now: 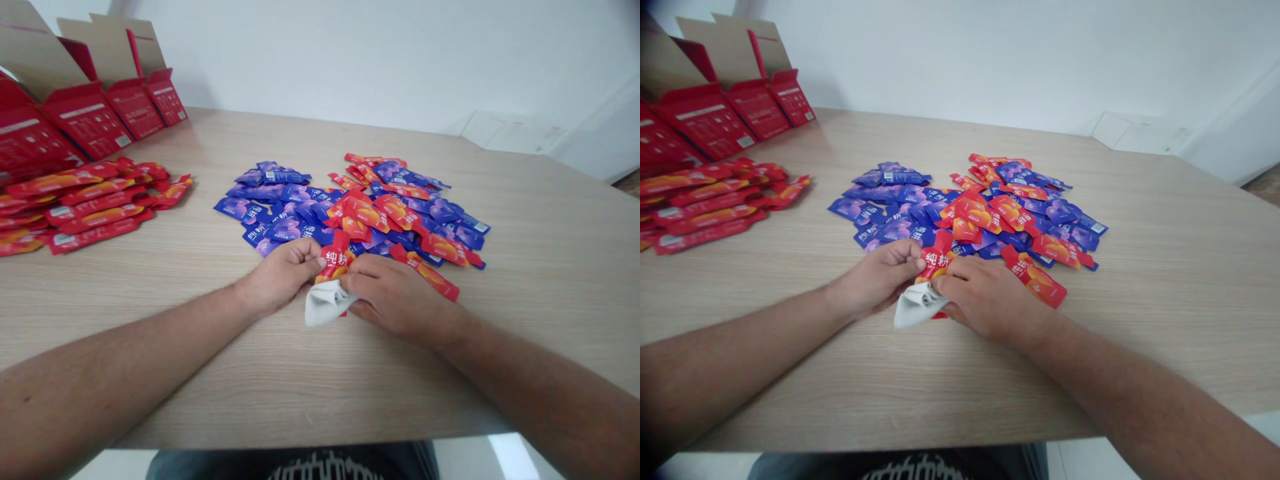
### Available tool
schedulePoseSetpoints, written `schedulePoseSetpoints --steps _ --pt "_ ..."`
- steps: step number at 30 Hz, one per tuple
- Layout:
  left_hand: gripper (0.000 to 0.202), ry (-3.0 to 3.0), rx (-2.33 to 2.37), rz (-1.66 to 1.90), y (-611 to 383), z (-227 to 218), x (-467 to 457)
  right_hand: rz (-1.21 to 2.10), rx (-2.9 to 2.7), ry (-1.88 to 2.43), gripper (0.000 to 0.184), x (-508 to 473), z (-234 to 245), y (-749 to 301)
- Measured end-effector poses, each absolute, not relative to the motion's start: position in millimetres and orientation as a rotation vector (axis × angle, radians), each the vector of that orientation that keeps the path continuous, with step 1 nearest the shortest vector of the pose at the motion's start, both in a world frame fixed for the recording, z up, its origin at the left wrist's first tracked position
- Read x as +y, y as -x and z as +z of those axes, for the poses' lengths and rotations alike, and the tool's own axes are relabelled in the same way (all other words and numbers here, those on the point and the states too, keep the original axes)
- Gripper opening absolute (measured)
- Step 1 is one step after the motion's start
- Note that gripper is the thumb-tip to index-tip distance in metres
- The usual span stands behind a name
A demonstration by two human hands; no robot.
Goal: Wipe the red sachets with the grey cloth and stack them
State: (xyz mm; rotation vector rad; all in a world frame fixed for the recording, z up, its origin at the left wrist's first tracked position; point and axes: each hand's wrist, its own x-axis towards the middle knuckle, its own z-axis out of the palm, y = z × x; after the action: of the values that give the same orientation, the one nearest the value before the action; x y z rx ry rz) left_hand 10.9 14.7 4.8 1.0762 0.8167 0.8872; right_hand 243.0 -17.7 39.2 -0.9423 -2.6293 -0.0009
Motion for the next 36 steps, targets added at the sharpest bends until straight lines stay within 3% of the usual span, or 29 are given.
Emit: schedulePoseSetpoints --steps 6,11,16,22,36 --pt "0.037 -1.129 0.859 0.866 -10.3 3.2 15.8 -0.057 -2.383 1.136 0.014 -10.2 38.3 -249.1" --pt "0.037 -1.092 0.818 0.895 -11.0 3.2 15.5 0.000 -2.615 0.956 0.009 -14.9 39.7 -245.6" --pt "0.036 -1.130 0.861 0.869 -10.5 2.1 16.8 -0.052 -2.398 1.153 0.012 -10.6 39.4 -249.0" --pt "0.037 -1.115 0.844 0.900 -11.2 5.0 15.3 0.011 -2.578 1.017 0.008 -13.2 39.5 -245.9" --pt "0.038 -1.073 0.873 0.890 -10.9 8.7 13.6 0.040 -2.436 1.168 0.013 -11.6 40.1 -245.0"
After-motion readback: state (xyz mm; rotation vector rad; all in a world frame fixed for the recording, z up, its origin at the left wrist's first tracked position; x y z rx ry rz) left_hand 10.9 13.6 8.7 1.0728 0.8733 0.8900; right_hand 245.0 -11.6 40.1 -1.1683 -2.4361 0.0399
